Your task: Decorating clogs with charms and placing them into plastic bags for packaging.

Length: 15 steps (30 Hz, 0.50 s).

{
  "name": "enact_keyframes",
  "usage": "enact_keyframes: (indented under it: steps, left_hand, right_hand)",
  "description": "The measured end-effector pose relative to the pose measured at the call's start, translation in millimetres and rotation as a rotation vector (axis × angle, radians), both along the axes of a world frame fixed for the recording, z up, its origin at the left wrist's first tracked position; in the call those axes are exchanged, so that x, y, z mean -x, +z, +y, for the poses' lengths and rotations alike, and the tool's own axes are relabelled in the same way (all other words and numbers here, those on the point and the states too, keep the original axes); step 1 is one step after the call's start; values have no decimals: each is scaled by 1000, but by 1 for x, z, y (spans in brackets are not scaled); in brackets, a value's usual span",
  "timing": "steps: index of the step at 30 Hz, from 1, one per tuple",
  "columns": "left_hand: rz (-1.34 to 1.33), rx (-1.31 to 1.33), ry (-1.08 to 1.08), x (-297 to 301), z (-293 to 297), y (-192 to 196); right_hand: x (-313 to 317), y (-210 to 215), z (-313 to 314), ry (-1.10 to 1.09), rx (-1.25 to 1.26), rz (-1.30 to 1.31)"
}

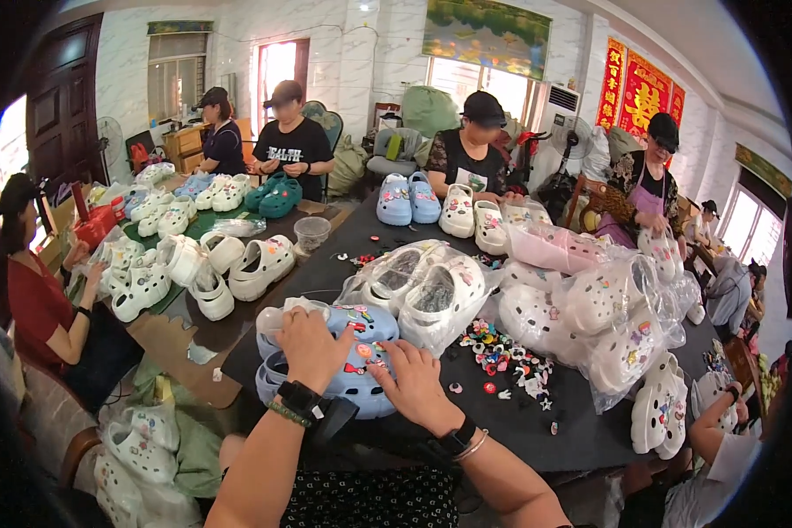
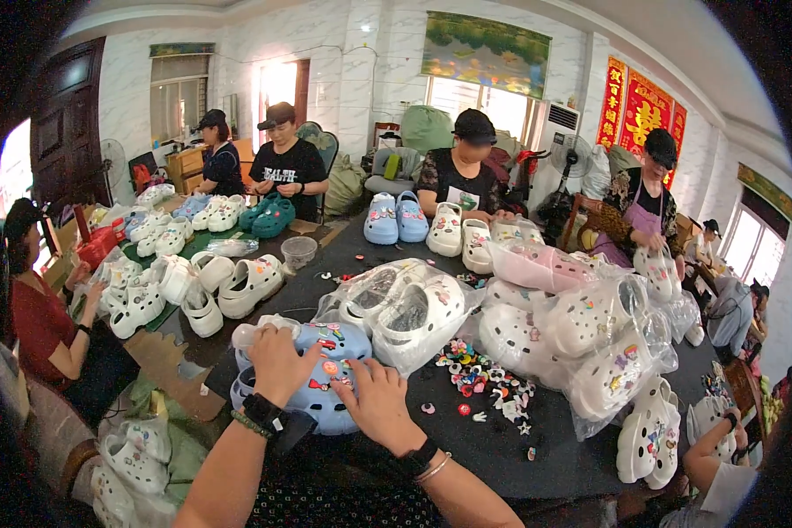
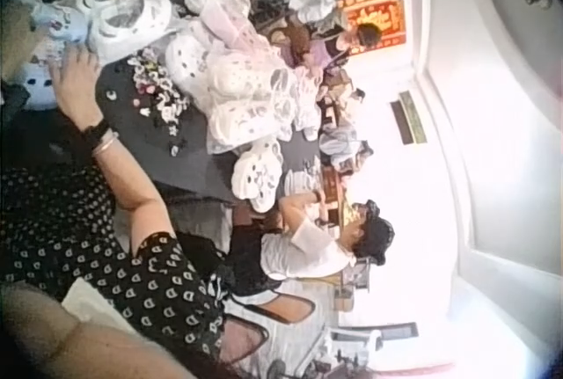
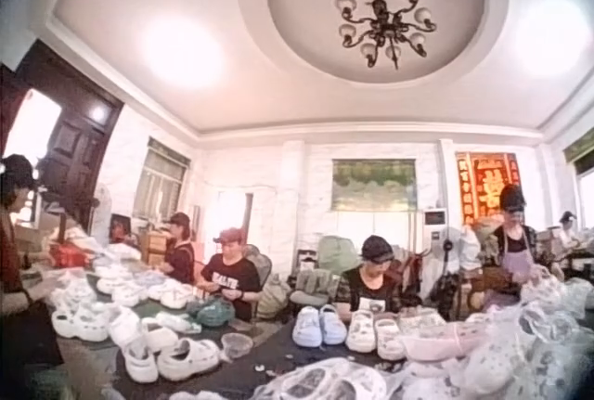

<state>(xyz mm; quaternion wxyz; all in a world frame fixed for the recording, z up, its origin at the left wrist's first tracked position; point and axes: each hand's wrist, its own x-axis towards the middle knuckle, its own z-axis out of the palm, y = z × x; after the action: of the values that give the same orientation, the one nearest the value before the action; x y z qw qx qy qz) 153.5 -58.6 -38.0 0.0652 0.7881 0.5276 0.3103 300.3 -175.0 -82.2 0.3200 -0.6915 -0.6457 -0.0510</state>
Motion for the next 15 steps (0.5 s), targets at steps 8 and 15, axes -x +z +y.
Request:
enact_keyframes:
  steps: [8,15]
  left_hand:
    - [-77,-109,-20,-3,3,-16]
    - [-202,-326,-180,5,-14,-23]
  right_hand:
    - [8,-5,-15,-32,-39,-18]
    - [-30,26,-14,320,109,140]
